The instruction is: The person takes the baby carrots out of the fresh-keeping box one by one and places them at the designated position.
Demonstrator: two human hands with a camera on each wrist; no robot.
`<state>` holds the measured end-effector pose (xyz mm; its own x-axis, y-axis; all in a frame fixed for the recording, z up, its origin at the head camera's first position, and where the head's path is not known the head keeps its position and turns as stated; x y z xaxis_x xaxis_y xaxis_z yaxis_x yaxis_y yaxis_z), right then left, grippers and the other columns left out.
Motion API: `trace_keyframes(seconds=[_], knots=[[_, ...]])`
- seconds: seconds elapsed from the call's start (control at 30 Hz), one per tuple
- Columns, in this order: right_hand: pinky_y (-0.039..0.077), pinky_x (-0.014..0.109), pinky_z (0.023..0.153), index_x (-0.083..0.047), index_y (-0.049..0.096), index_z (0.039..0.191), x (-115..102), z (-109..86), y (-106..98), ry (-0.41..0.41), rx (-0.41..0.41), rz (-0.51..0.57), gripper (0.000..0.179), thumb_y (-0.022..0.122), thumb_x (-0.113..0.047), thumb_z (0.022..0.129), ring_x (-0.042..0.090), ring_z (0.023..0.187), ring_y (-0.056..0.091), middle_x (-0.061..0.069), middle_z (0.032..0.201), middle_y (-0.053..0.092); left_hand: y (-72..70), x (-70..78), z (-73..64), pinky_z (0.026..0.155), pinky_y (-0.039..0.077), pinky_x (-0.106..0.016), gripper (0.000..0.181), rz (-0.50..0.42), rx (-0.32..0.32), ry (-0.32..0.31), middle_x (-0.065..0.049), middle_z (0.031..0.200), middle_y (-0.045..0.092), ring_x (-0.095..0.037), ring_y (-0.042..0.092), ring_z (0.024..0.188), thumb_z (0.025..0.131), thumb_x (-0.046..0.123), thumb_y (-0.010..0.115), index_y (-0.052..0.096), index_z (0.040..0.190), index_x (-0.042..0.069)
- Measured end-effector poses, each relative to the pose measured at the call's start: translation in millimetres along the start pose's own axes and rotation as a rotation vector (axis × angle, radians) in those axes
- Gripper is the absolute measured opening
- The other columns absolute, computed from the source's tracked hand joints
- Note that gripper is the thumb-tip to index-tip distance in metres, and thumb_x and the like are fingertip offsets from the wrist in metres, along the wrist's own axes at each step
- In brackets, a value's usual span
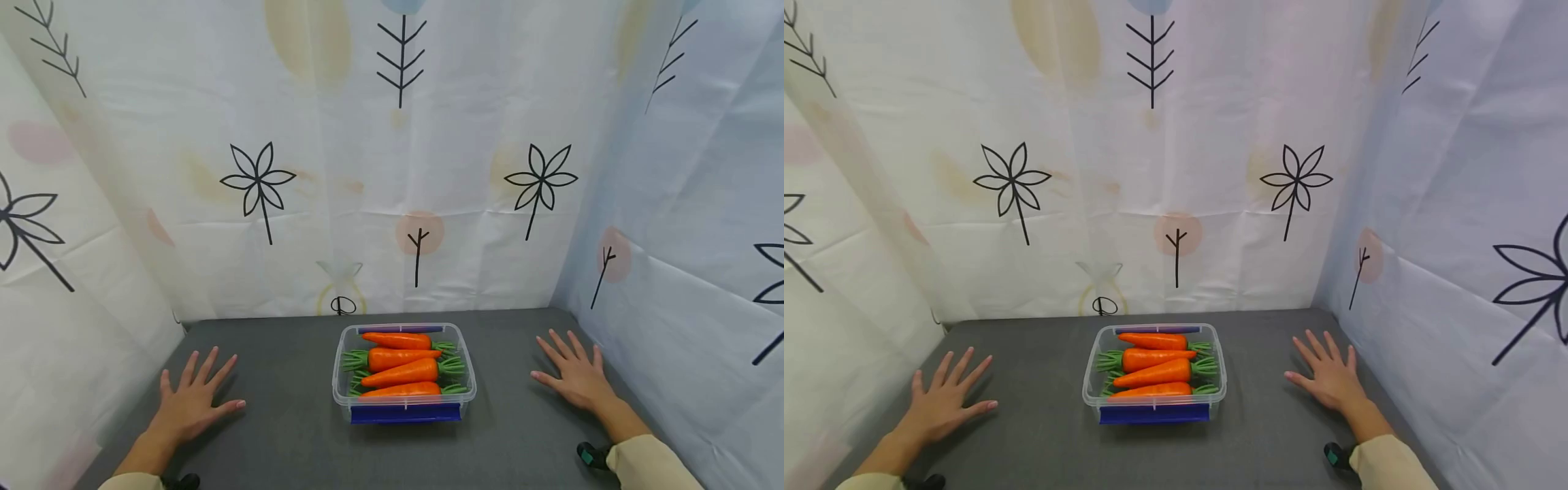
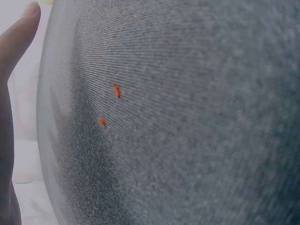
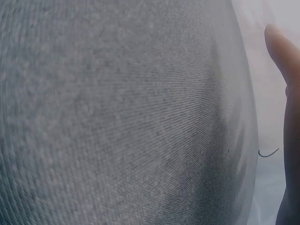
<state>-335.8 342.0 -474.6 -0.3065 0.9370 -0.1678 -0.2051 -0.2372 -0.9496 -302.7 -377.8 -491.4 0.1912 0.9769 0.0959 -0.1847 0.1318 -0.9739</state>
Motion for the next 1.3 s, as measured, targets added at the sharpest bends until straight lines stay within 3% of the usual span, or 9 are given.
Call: trace_keyframes(seconds=[0.33, 0.6, 0.8, 0.93, 1.3], knots=[[-0.001, 0.077, 0.098, -0.019, 0.029, 0.154, -10.4, 0.2, -4.1, 0.016, 0.004, 0.04, 0.079, 0.057, -0.057, 0.091, 0.045, 0.143, 0.006, 0.014, 0.16, 0.016, 0.2, 3.5, -0.8, 0.094, -0.016, -0.076, 0.092, -0.02, 0.02, -0.004, -0.015, 0.161, 0.005, -0.044, -0.009, 0.143, 0.085, 0.07, 0.054, 0.011, 0.157, 0.034], [-0.004, 0.074, 0.101, -0.017, 0.031, 0.153, -21.5, 0.2, -7.8, -0.043, 0.103, 0.101, 0.077, 0.061, -0.05, 0.091, 0.04, 0.145, 0.001, 0.011, 0.161, 0.014, -4.6, 11.9, -2.5, 0.097, -0.01, -0.076, 0.092, -0.059, 0.075, -0.002, -0.015, 0.161, 0.004, -0.043, -0.008, 0.144, 0.086, 0.065, 0.058, 0.012, 0.157, 0.031], [0.001, 0.074, 0.102, -0.02, 0.03, 0.154, -33.4, 4.0, -11.3, -0.093, 0.186, 0.153, 0.078, 0.065, -0.045, 0.089, 0.044, 0.143, 0.009, 0.011, 0.16, 0.017, -6.9, 21.3, -3.0, 0.099, -0.001, -0.075, 0.09, -0.109, 0.125, 0.015, -0.014, 0.162, 0.005, -0.045, 0.001, 0.143, 0.086, 0.061, 0.062, 0.016, 0.157, 0.03], [0.008, 0.074, 0.1, -0.016, 0.032, 0.153, -42.5, 7.9, -16.1, -0.09, 0.208, 0.201, 0.079, 0.068, -0.042, 0.088, 0.048, 0.139, 0.016, 0.018, 0.157, 0.024, -9.9, 29.5, -3.1, 0.099, 0.006, -0.075, 0.088, -0.16, 0.165, 0.046, -0.015, 0.161, 0.011, -0.046, 0.009, 0.141, 0.086, 0.056, 0.065, 0.021, 0.156, 0.027], [0.022, 0.074, 0.093, -0.006, 0.035, 0.15, -74.0, 18.6, -30.0, -0.118, 0.246, 0.404, 0.075, 0.072, -0.026, 0.088, 0.052, 0.134, 0.026, 0.026, 0.151, 0.03, -34.4, 61.9, 5.3, 0.093, 0.023, -0.073, 0.079, -0.254, 0.225, 0.103, -0.018, 0.155, 0.026, -0.048, 0.025, 0.135, 0.086, 0.043, 0.072, 0.035, 0.152, 0.022]])
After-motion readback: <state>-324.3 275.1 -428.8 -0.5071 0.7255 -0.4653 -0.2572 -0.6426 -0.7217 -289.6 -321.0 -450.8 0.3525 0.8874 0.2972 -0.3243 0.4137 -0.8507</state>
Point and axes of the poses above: each hand's wrist, its own z-axis towards the middle knuckle, its own y-axis out of the palm, x = y × z, the point moved 6 cm from there along z, towards the middle knuckle
